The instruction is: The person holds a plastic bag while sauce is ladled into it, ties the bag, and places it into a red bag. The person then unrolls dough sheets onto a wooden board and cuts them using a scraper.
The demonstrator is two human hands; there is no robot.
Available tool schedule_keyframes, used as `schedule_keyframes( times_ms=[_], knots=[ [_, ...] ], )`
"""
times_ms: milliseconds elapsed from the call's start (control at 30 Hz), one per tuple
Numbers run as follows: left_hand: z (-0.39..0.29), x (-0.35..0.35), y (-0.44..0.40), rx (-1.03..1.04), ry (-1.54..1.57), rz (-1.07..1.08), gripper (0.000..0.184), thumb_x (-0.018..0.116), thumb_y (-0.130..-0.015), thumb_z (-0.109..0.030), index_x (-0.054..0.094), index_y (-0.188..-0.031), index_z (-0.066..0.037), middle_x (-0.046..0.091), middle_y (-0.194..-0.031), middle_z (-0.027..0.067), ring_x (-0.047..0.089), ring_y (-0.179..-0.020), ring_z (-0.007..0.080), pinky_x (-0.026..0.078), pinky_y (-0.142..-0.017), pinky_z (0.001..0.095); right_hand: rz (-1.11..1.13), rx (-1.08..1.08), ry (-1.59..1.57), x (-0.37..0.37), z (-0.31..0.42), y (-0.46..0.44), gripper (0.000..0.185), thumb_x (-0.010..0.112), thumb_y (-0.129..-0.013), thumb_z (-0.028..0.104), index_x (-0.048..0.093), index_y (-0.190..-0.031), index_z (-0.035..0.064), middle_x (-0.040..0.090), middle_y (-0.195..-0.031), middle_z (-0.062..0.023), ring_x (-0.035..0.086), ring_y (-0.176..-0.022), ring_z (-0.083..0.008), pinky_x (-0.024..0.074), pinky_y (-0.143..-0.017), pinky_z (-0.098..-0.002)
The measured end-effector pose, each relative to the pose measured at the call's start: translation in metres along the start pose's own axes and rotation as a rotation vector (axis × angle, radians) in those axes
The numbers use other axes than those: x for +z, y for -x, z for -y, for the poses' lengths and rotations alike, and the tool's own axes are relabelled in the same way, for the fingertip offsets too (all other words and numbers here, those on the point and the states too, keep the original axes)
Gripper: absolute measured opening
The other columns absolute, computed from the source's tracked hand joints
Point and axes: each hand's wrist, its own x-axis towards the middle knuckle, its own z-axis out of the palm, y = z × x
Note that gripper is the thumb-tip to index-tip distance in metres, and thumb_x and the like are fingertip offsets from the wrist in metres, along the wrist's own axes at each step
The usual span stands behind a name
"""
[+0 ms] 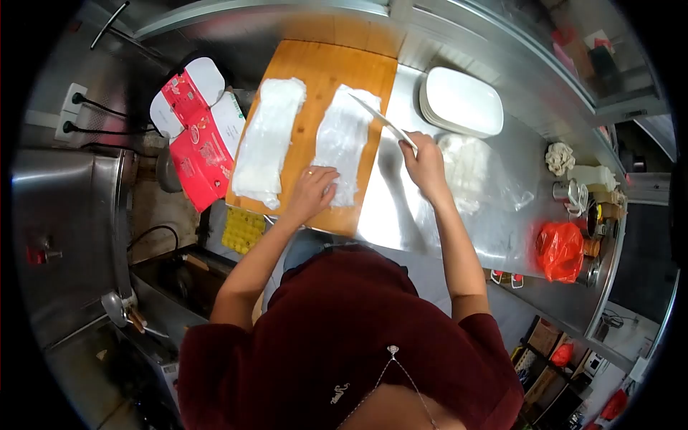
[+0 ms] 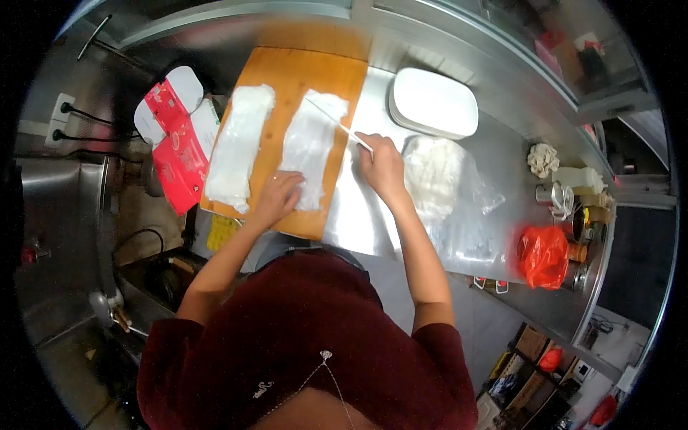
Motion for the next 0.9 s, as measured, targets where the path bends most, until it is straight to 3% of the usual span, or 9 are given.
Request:
schedule_keyframes(
  times_ms=[33, 233, 367, 633, 767, 900],
  knots=[
    [0.005, 0.000, -0.005, 0.020, 0.012, -0.008, 0.023, 0.061, -0.072, -0.007, 0.058, -0.095, -0.004, 0.058, -0.098, 0.0090, 0.053, -0.091, 0.0266, 0.041, -0.082, 0.0370, -0.090, -0.100, 0.119, 0.004, 0.004, -0.016, 0.021, 0.054, -0.078, 0.007, 0.061, -0.098, 0.0052, 0.061, -0.083, -0.0110, 0.055, -0.072, -0.0297, 0.0450, -0.068, -0.0354],
    [0.028, 0.000, -0.007, 0.038, 0.070, 0.035, 0.023, 0.061, -0.072, -0.009, 0.059, -0.094, -0.005, 0.057, -0.102, 0.0070, 0.051, -0.091, 0.0252, 0.038, -0.084, 0.0373, 0.124, -0.076, 0.564, 0.063, 0.006, -0.092, 0.036, 0.055, -0.067, 0.001, 0.063, -0.101, 0.0121, 0.063, -0.092, -0.0060, 0.058, -0.082, -0.0241, 0.0491, -0.070, -0.0353],
    [0.039, 0.002, -0.006, -0.001, 0.166, 0.071, 0.022, 0.059, -0.074, -0.010, 0.059, -0.095, -0.006, 0.055, -0.104, 0.0059, 0.050, -0.096, 0.0231, 0.036, -0.086, 0.0373, 0.145, -0.124, 0.684, 0.086, 0.000, -0.099, 0.034, 0.052, -0.069, 0.002, 0.063, -0.099, 0.0147, 0.063, -0.094, -0.0057, 0.059, -0.081, -0.0253, 0.0502, -0.065, -0.0347],
    [0.042, 0.002, -0.009, -0.026, 0.192, 0.075, 0.021, 0.058, -0.073, -0.008, 0.060, -0.094, -0.007, 0.056, -0.104, 0.0051, 0.049, -0.095, 0.0233, 0.036, -0.086, 0.0371, 0.234, -0.040, 0.721, 0.095, 0.006, -0.134, 0.027, 0.050, -0.068, 0.001, 0.065, -0.086, 0.0137, 0.063, -0.079, -0.0089, 0.061, -0.075, -0.0272, 0.0504, -0.064, -0.0354],
    [0.040, 0.001, -0.009, -0.041, 0.192, 0.089, 0.021, 0.058, -0.073, -0.008, 0.060, -0.094, -0.007, 0.055, -0.104, 0.0050, 0.049, -0.096, 0.0232, 0.035, -0.087, 0.0371, 0.312, 0.058, 0.687, 0.081, 0.004, -0.144, 0.030, 0.052, -0.068, 0.002, 0.066, -0.090, 0.0159, 0.064, -0.079, -0.0099, 0.061, -0.076, -0.0277, 0.0505, -0.066, -0.0350],
    [0.036, 0.003, -0.006, -0.061, 0.180, 0.088, 0.020, 0.057, -0.074, -0.009, 0.060, -0.093, -0.007, 0.056, -0.104, 0.0053, 0.049, -0.096, 0.0233, 0.035, -0.086, 0.0372, 0.266, -0.061, 0.695, 0.086, 0.011, -0.117, 0.034, 0.053, -0.067, 0.003, 0.065, -0.095, 0.0183, 0.064, -0.077, -0.0100, 0.061, -0.077, -0.0273, 0.0505, -0.065, -0.0352]
  ],
)
